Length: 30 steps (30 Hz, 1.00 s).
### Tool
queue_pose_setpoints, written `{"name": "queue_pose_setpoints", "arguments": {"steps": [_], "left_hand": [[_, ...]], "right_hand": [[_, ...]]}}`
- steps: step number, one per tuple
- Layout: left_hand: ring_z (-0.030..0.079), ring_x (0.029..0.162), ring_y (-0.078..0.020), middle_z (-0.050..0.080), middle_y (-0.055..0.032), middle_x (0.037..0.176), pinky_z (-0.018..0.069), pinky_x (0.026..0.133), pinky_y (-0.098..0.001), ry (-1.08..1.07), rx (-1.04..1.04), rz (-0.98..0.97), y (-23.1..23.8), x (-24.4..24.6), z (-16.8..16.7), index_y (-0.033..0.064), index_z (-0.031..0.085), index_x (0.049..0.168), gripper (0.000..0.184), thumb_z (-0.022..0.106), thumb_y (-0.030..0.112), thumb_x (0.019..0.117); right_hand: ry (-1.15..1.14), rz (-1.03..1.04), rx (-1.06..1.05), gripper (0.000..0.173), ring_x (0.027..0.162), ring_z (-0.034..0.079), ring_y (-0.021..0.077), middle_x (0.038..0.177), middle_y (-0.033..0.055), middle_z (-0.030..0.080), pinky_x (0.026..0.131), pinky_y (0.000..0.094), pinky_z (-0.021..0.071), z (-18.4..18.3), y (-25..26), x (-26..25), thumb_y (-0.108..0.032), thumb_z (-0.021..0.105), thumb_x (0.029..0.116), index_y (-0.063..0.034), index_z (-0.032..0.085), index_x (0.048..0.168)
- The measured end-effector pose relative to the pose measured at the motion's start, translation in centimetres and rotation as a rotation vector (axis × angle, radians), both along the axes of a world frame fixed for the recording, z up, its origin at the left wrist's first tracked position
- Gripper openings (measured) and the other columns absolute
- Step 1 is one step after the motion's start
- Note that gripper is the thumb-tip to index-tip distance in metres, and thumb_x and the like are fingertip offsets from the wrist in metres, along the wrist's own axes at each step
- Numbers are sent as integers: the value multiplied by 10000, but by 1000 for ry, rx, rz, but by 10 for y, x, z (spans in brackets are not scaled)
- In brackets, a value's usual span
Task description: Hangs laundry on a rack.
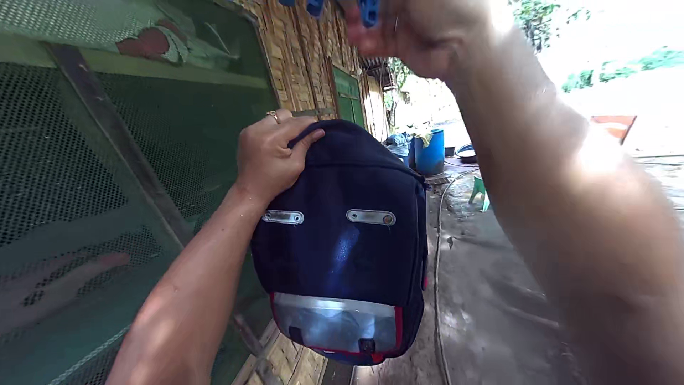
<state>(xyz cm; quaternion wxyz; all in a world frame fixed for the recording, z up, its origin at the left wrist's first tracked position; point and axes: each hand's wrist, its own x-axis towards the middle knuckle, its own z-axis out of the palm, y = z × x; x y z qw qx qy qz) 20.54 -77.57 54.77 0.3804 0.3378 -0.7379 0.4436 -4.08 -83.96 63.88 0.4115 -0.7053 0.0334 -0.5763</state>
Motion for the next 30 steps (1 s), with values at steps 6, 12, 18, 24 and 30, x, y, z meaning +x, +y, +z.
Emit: {"name": "queue_pose_setpoints", "arguments": {"steps": [6, 12, 18, 24, 30], "left_hand": [[602, 689, -341, 644, -215, 805, 475, 629, -461, 53, -268, 121, -25, 0, -7, 41, 761, 1125, 275, 611, 258, 1050], [591, 628, -335, 613, -198, 748, 471, 572, -436, 109, -406, 172, -45, -13, -36, 20, 767, 1085, 256, 635, 234, 1034], [601, 601, -330, 608, -181, 720, 469, 530, -442, 144, -400, 242, -66, -1, -79, 16, 768, 1054, 255, 631, 230, 1030], [541, 610, -279, 555, -154, 712, 463, 576, -385, 215, -367, 221, -42, 16, -136, 15, 749, 1110, 220, 639, 184, 1022], [534, 629, -256, 533, -119, 712, 459, 602, -370, 251, -361, 198, -48, 21, -221, 61, 743, 1137, 215, 629, 201, 1022]], "right_hand": [[674, -362, -5, 339, 685, 604, 112, 779, 14, 625, 657, 342, 526, -84, -34, -23, -341, 521, 1078, -63, 675, 960], [503, 40, 246, 272, 713, 668, 70, 810, 0, 687, 670, 258, 575, -126, -60, -19, -255, 470, 1101, -73, 668, 1059], [416, 82, 428, 245, 659, 638, 82, 753, 9, 658, 614, 266, 549, -165, -67, 6, -165, 479, 1086, -65, 658, 953], [463, 119, 182, 220, 638, 609, 55, 783, 11, 665, 602, 231, 526, -230, -81, 2, 36, 595, 966, -55, 582, 1166], [562, -103, 204, 535, 753, 644, 278, 967, 182, 643, 636, 447, 555, -317, -72, 40, -17, 781, 863, -89, 492, 1308]]}}
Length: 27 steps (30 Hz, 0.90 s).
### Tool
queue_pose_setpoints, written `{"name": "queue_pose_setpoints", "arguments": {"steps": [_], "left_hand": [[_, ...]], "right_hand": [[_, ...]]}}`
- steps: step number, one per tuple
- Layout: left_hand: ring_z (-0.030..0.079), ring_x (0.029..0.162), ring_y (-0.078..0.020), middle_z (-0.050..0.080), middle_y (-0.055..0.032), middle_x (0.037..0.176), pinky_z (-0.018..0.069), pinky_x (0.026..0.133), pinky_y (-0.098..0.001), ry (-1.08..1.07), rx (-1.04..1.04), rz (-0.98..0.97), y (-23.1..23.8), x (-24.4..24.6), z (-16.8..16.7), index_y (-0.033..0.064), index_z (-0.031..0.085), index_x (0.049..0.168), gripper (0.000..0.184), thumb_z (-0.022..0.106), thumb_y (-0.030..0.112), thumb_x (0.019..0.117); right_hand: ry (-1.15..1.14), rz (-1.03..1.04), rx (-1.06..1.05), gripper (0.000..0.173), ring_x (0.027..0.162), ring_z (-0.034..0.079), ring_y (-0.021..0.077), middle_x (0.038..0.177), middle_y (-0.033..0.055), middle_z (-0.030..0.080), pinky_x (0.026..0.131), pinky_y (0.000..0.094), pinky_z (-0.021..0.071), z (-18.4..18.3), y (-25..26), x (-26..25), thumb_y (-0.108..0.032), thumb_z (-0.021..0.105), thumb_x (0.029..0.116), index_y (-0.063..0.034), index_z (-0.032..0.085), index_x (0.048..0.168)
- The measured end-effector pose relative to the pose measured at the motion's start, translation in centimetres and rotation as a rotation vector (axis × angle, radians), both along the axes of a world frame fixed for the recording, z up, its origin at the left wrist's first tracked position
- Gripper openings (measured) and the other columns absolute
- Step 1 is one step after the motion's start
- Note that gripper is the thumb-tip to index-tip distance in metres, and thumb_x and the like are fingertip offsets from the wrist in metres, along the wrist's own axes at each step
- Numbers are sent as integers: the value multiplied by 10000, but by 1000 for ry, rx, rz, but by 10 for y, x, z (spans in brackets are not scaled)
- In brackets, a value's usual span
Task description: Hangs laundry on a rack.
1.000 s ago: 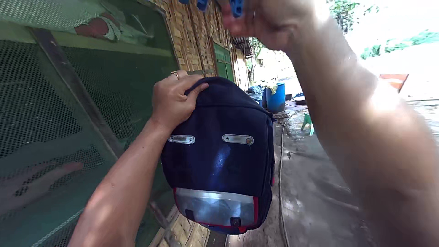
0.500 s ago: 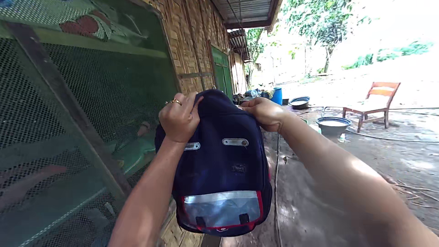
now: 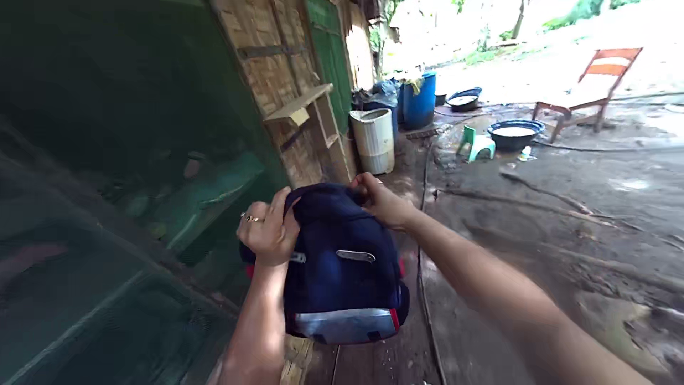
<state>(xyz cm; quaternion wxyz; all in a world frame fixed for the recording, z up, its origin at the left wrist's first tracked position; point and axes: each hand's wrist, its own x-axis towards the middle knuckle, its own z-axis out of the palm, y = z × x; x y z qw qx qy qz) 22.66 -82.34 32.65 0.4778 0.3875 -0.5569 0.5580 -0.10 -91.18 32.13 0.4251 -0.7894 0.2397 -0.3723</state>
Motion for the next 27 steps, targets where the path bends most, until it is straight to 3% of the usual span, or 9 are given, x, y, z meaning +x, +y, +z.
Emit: {"name": "queue_pose_setpoints", "arguments": {"steps": [2, 6, 10, 14, 18, 20, 23, 25, 27], "left_hand": [[592, 636, -297, 595, -156, 704, 484, 604, -413, 60, 79, -1, 0, -11, -27, 60, 767, 1083, 196, 623, 161, 995], [614, 632, -311, 629, -189, 700, 479, 608, -401, 91, 207, -3, -8, -16, -70, 3, 780, 978, 162, 674, 124, 963], [618, 641, -333, 638, -211, 725, 474, 605, -416, 134, 319, 30, -8, -10, -105, -11, 780, 973, 196, 674, 155, 964], [647, 722, -339, 670, -233, 783, 507, 686, -406, 287, 526, -33, 1, -3, -130, -19, 777, 974, 255, 668, 211, 981], [687, 831, -257, 722, -223, 853, 532, 832, -349, 477, 694, -253, 9, -9, -147, -75, 761, 910, 278, 728, 201, 923], [688, 857, -217, 726, -197, 863, 534, 864, -346, 619, 806, -318, 18, -17, -153, -76, 758, 907, 288, 759, 211, 902], [715, 852, -173, 741, -149, 885, 578, 848, -360, 774, 906, -357, 20, -25, -170, -37, 755, 946, 282, 767, 240, 895], [702, 812, -103, 740, -96, 866, 583, 806, -298, 807, 900, -435, 18, -30, -184, -3, 758, 938, 264, 775, 255, 885], [675, 841, -47, 724, -51, 912, 571, 816, -244, 849, 904, -600, 21, -34, -188, 5, 744, 1026, 326, 800, 285, 871]], "right_hand": [[-1, 3, 87, 510, 906, 650, 296, 1127, 224, 620, 765, 452, 567, -26, -6, 7, 25, 752, 868, -29, 514, 1317], [-131, -29, 233, 209, 887, 617, 125, 1003, 132, 664, 838, 293, 521, -92, -26, 20, -21, 682, 943, 71, 645, 1126], [-124, -125, 199, 140, 824, 588, 103, 908, 99, 655, 789, 288, 492, -127, -30, 19, -77, 687, 957, 57, 672, 996], [37, -215, -133, 190, 954, 689, 286, 966, 209, 729, 913, 427, 522, -131, -25, 7, -60, 618, 980, 71, 750, 1018], [179, -330, -284, 197, 949, 715, 366, 979, 211, 731, 870, 546, 563, -128, -21, -8, -59, 591, 993, 33, 759, 1039], [92, -415, -212, 154, 940, 728, 319, 969, 191, 744, 873, 519, 578, -123, -14, -6, -43, 637, 959, 30, 763, 1011], [-7, -346, 115, 130, 861, 666, 127, 942, 73, 709, 817, 357, 556, -111, 0, -2, -61, 592, 1007, -19, 714, 1026], [-57, -262, 142, 107, 777, 607, 59, 900, 22, 649, 725, 271, 527, -108, 3, -6, -52, 540, 1020, -49, 646, 1008], [-137, -277, 70, 103, 829, 619, 32, 921, 6, 659, 791, 249, 539, -104, -11, -11, -18, 551, 988, -23, 650, 1012]]}}
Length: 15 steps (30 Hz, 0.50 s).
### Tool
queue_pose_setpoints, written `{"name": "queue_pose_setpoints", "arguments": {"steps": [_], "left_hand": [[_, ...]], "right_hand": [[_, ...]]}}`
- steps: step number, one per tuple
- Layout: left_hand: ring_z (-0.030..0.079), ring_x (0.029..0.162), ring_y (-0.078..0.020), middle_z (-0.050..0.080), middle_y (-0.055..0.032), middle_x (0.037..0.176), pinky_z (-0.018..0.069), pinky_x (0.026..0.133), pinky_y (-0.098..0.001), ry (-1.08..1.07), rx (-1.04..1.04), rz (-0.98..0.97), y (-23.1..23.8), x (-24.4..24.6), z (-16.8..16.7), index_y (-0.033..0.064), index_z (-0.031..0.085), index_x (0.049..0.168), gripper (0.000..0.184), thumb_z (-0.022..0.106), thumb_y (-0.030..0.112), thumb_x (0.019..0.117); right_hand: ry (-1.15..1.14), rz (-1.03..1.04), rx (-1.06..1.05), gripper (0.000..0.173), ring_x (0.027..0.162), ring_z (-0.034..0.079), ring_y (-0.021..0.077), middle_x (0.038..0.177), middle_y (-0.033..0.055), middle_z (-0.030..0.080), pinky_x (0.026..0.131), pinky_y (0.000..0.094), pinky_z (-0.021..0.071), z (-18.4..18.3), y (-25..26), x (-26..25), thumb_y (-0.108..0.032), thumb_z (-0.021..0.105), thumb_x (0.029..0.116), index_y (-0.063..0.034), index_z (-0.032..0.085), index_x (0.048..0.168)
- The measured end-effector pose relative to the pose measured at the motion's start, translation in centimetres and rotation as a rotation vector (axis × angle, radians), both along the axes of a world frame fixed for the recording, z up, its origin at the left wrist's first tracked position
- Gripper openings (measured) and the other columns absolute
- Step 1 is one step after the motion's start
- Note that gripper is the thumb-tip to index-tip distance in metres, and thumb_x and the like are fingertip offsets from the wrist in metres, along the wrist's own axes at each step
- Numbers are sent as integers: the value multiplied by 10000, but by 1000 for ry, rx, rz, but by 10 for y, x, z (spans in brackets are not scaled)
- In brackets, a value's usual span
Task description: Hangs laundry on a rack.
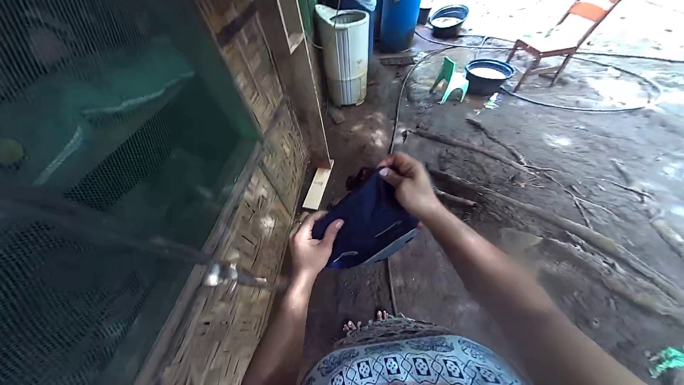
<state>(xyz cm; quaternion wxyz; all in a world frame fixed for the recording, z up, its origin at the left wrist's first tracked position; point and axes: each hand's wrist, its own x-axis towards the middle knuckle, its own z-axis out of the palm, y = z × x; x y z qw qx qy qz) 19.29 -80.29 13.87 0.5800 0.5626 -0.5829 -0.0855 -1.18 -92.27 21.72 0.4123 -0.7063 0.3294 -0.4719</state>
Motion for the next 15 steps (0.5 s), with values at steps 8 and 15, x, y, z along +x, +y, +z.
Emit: {"name": "queue_pose_setpoints", "arguments": {"steps": [8, 15], "left_hand": [[661, 805, -48, 701, -22, 933, 584, 755, -258, 362, 130, -51, 28, 31, -30, -30, 686, 1053, 170, 641, 114, 975], [681, 1044, -207, 664, -188, 1159, 589, 915, -384, 251, 57, -138, 16, -36, -48, -67, 601, 1210, 529, 785, 319, 899]], "right_hand": [[-270, -73, -235, 200, 851, 676, 10, 940, -91, 730, 808, 231, 579, 25, -38, -56, 14, 554, 970, -111, 705, 1015], [-395, -84, -250, 201, 820, 701, 26, 916, -73, 753, 792, 227, 594, 35, -37, -78, 18, 584, 974, -120, 727, 1004]]}}
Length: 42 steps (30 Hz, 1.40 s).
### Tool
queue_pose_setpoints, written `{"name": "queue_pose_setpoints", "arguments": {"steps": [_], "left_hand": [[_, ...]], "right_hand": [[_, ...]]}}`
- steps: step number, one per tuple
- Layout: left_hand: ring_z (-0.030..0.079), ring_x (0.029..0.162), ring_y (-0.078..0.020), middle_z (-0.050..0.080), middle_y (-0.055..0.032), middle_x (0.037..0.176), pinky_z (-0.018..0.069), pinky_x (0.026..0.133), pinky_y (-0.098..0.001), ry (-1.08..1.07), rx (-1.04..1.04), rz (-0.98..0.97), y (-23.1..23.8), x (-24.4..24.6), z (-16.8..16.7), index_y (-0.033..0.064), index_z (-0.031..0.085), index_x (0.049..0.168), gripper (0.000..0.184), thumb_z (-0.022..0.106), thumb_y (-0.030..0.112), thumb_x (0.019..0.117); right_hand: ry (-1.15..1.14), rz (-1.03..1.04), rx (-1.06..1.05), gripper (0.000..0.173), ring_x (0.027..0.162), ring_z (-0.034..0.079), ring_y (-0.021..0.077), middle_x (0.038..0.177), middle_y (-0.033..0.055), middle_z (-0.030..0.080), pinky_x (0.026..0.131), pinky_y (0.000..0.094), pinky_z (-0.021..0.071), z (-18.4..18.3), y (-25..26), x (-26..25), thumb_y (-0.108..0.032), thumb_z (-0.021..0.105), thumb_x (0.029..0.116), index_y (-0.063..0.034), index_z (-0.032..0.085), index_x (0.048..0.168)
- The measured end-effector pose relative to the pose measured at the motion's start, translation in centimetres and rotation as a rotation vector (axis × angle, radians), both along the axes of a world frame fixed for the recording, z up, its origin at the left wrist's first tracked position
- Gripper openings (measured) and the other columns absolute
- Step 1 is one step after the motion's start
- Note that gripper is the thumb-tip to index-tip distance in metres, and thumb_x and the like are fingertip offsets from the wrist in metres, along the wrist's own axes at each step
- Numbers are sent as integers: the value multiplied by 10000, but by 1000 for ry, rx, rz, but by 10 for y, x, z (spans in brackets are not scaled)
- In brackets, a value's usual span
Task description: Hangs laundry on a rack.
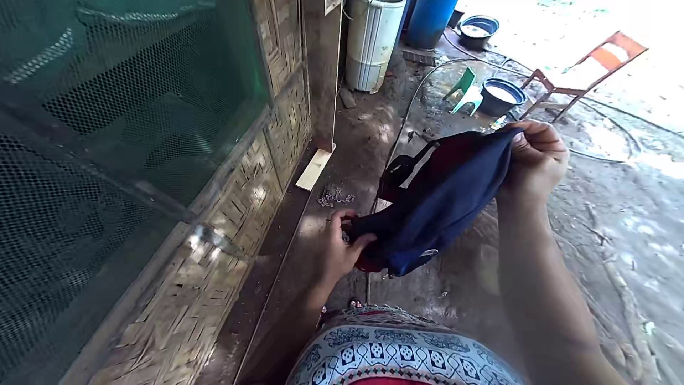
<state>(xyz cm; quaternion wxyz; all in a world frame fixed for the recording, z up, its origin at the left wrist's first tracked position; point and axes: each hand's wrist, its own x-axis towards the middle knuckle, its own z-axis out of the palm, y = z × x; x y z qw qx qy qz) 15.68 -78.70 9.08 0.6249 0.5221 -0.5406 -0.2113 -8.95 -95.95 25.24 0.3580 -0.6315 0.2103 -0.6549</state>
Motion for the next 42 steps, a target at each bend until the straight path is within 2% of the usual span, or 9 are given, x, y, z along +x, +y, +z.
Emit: {"name": "queue_pose_setpoints", "arguments": {"steps": [3, 10, 15, 18, 21, 25, 31, 37, 42], "left_hand": [[753, 937, -212, 760, -160, 1036, 613, 874, -398, -196, -49, 155, -5, -4, 21, -52, 688, 1186, 297, 697, 129, 951], [682, 1053, -283, 657, -272, 1151, 562, 953, -401, -318, -275, 285, -46, 43, 88, -117, 553, 1241, 399, 717, 98, 948], [656, 881, 3, 698, -11, 1008, 562, 827, -192, -27, -171, -26, -49, 63, 146, -32, 616, 1250, 254, 593, 28, 1004], [498, 532, 27, 549, 137, 697, 460, 503, -142, 393, -264, -133, -52, 98, 183, 134, 575, 1146, 237, 341, 133, 1110], [515, 527, 8, 572, 155, 708, 462, 488, -153, 214, -459, 3, -34, 118, 217, 180, 537, 1145, 166, 376, 146, 1118], [631, 748, -62, 615, -10, 969, 583, 669, -280, -113, -111, 180, 10, 86, 160, -23, 398, 1380, 462, 608, 163, 1013], [719, 881, -203, 688, -170, 1004, 621, 813, -379, 172, 293, 138, 27, 37, 28, -118, 560, 1190, 285, 581, 112, 1022], [675, 1075, -148, 702, -142, 1185, 552, 972, -348, 155, 467, -191, -4, 17, 42, -26, 657, 1260, 306, 617, 167, 1026], [680, 884, -76, 734, -72, 955, 568, 865, -304, 13, 415, -244, -7, 8, 73, -8, 733, 1068, 151, 668, 99, 983]], "right_hand": [[1, -23, 5, 206, 806, 699, 25, 902, -72, 754, 778, 222, 591, 2, 1, -7, 22, 591, 963, -124, 734, 986], [128, -220, -41, 168, 866, 680, 1, 951, -120, 731, 827, 223, 580, 4, 8, -38, -23, 602, 981, -145, 712, 1015], [105, -142, 171, 184, 785, 665, -11, 876, -114, 709, 746, 205, 581, 1, 11, -37, -42, 532, 1011, -146, 683, 1001], [-29, -144, 303, 203, 758, 664, 1, 856, -87, 713, 724, 199, 580, -13, 11, -31, -14, 516, 1011, -126, 682, 975], [-115, -201, 330, 198, 747, 654, 0, 836, -83, 703, 717, 197, 568, -22, 20, -2, 12, 525, 995, -111, 672, 944], [22, -36, 179, 166, 767, 659, 8, 856, -66, 711, 736, 216, 577, -26, 39, 42, 35, 572, 948, -76, 693, 972], [154, -16, 40, 157, 811, 670, -5, 898, -79, 728, 790, 209, 578, -18, 36, 44, 38, 607, 937, -71, 710, 986], [70, -123, -43, 156, 814, 676, -8, 899, -105, 728, 789, 204, 581, 2, 34, 21, 23, 623, 946, -102, 709, 985], [-47, -255, -8, 141, 798, 678, 2, 872, -93, 723, 777, 207, 583, 2, 31, 8, 32, 630, 945, -84, 705, 974]]}}
